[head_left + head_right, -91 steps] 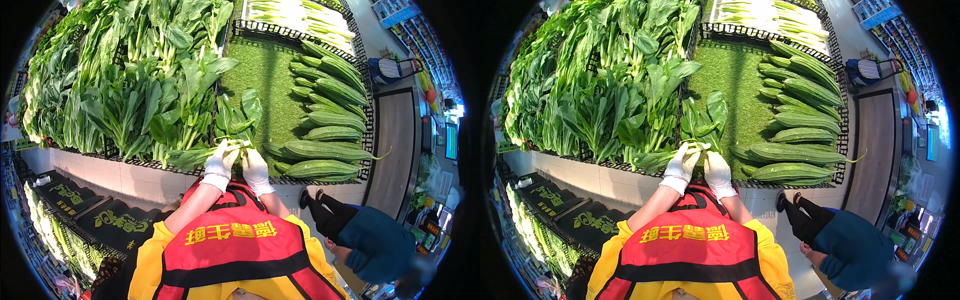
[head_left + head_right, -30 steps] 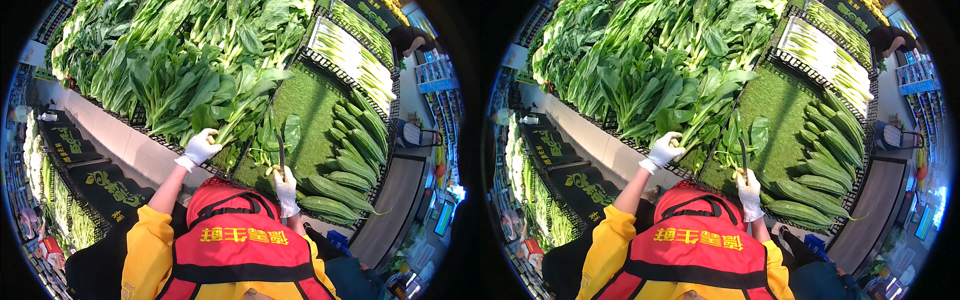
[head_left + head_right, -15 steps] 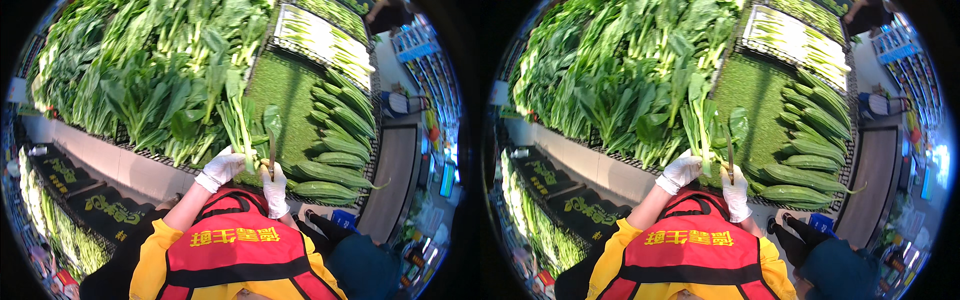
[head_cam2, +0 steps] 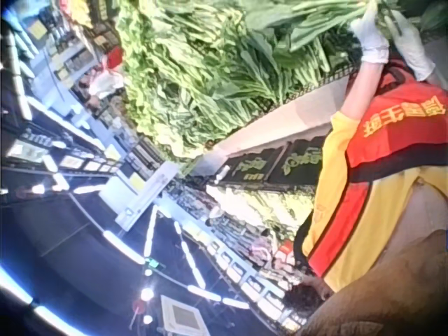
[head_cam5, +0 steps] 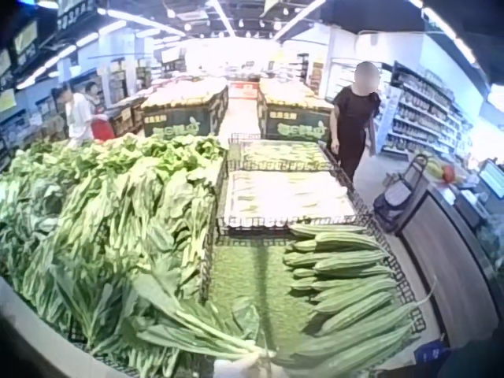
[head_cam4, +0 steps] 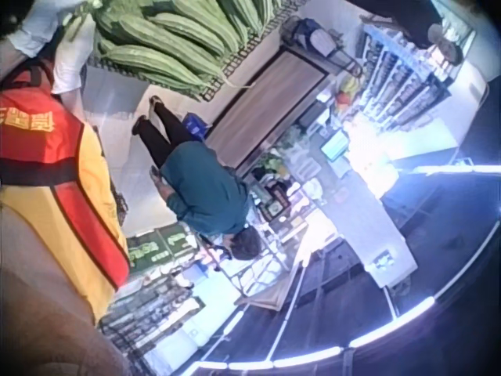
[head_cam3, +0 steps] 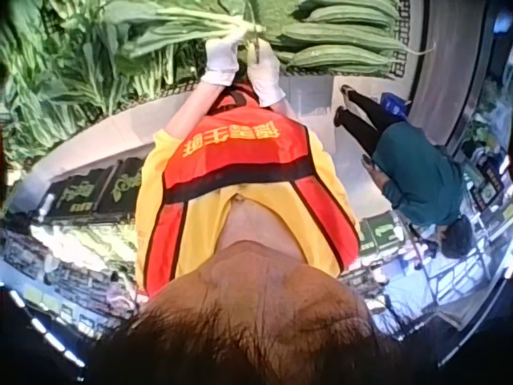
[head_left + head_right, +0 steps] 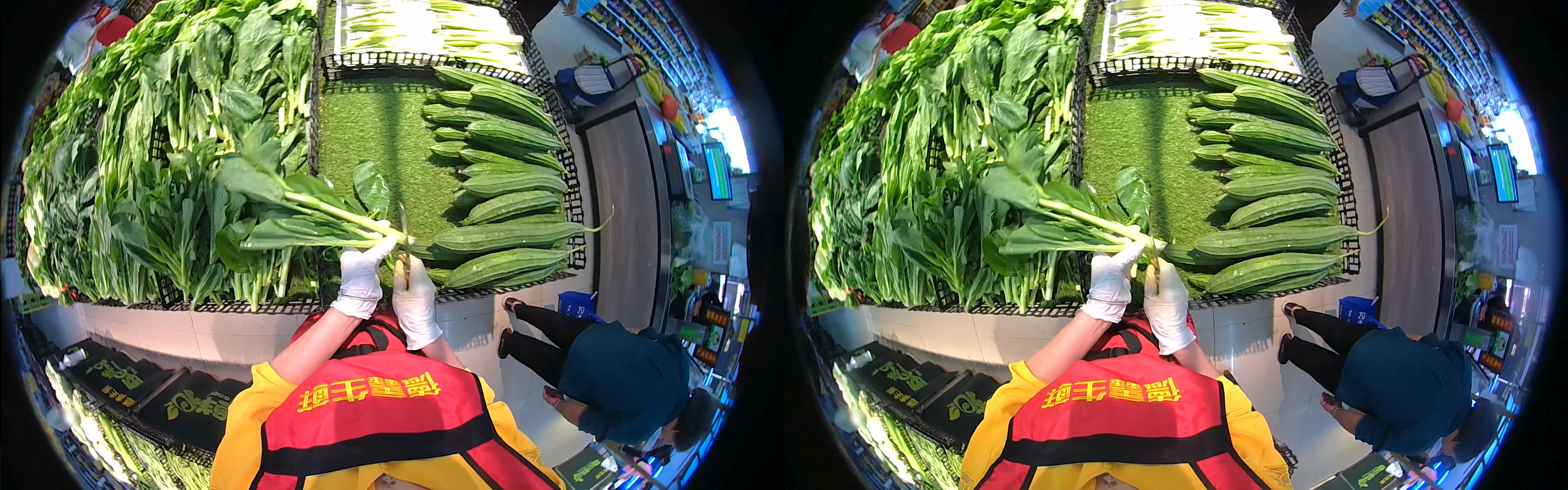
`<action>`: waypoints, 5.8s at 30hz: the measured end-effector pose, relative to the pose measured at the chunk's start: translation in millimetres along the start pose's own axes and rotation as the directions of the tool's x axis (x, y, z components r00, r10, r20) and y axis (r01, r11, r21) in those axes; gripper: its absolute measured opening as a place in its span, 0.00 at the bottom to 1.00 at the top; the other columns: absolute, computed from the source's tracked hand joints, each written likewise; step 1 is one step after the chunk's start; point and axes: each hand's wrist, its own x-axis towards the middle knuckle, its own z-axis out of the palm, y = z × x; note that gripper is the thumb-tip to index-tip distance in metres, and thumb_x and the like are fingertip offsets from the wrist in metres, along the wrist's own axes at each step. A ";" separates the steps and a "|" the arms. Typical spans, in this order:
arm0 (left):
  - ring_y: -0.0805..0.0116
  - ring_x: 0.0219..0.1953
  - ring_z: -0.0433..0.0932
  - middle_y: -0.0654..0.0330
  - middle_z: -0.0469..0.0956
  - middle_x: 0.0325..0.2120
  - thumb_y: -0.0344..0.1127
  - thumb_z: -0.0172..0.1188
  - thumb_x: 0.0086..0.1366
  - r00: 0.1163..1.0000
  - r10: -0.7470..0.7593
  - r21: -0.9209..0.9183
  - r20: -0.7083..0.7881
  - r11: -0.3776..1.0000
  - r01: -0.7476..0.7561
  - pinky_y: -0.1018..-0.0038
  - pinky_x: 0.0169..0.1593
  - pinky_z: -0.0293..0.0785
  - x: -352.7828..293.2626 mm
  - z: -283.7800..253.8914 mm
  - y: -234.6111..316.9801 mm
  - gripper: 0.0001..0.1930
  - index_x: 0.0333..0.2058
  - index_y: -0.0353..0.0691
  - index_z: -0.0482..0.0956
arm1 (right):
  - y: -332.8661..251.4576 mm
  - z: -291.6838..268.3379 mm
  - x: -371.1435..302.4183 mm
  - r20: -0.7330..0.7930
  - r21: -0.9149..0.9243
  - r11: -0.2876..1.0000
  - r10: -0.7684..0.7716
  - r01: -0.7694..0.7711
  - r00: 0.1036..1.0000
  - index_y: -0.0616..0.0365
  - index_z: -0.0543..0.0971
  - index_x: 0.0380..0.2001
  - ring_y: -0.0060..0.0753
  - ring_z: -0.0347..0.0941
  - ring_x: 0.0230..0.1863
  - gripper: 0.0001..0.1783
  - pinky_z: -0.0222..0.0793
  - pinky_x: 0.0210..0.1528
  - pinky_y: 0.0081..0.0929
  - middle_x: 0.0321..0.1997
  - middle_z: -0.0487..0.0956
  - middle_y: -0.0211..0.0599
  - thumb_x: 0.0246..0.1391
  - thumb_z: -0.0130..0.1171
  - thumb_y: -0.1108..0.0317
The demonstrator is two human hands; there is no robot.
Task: The person walks through a supermarket produce section and trims the ends of leafy green vegetables using a small knife. The trimmed ends are discarded, and the cleaned vegetables are placed back on the display.
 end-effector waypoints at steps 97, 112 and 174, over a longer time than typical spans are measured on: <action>0.64 0.32 0.77 0.57 0.71 0.31 0.31 0.50 0.62 0.892 0.445 0.862 -0.081 -0.418 0.287 0.70 0.28 0.75 16.0 -196.1 44.7 0.14 0.47 0.45 0.72 | -92.4 221.9 301.2 0.246 0.545 0.834 -0.263 0.091 0.933 0.56 0.77 0.47 0.16 0.67 0.29 0.19 0.66 0.31 0.16 0.33 0.77 0.26 0.49 0.62 0.76; 0.73 0.35 0.74 0.62 0.74 0.35 0.34 0.61 0.58 0.879 -0.383 -0.095 0.285 0.901 0.423 0.77 0.39 0.74 -25.0 -113.6 113.5 0.32 0.60 0.33 0.61 | 2.6 -13.2 29.5 0.660 0.253 0.767 0.309 -0.590 0.684 0.64 0.71 0.52 0.11 0.68 0.21 0.21 0.59 0.20 0.10 0.31 0.80 0.32 0.54 0.58 0.74; 0.57 0.43 0.76 0.53 0.75 0.43 0.31 0.61 0.58 0.749 0.603 0.827 -0.275 0.546 -0.136 0.69 0.50 0.71 -23.5 -143.5 98.1 0.14 0.43 0.35 0.77 | -136.9 120.9 198.7 0.209 0.774 0.633 -0.229 -0.018 0.951 0.59 0.63 0.54 0.26 0.71 0.44 0.30 0.75 0.43 0.23 0.46 0.68 0.35 0.47 0.62 0.81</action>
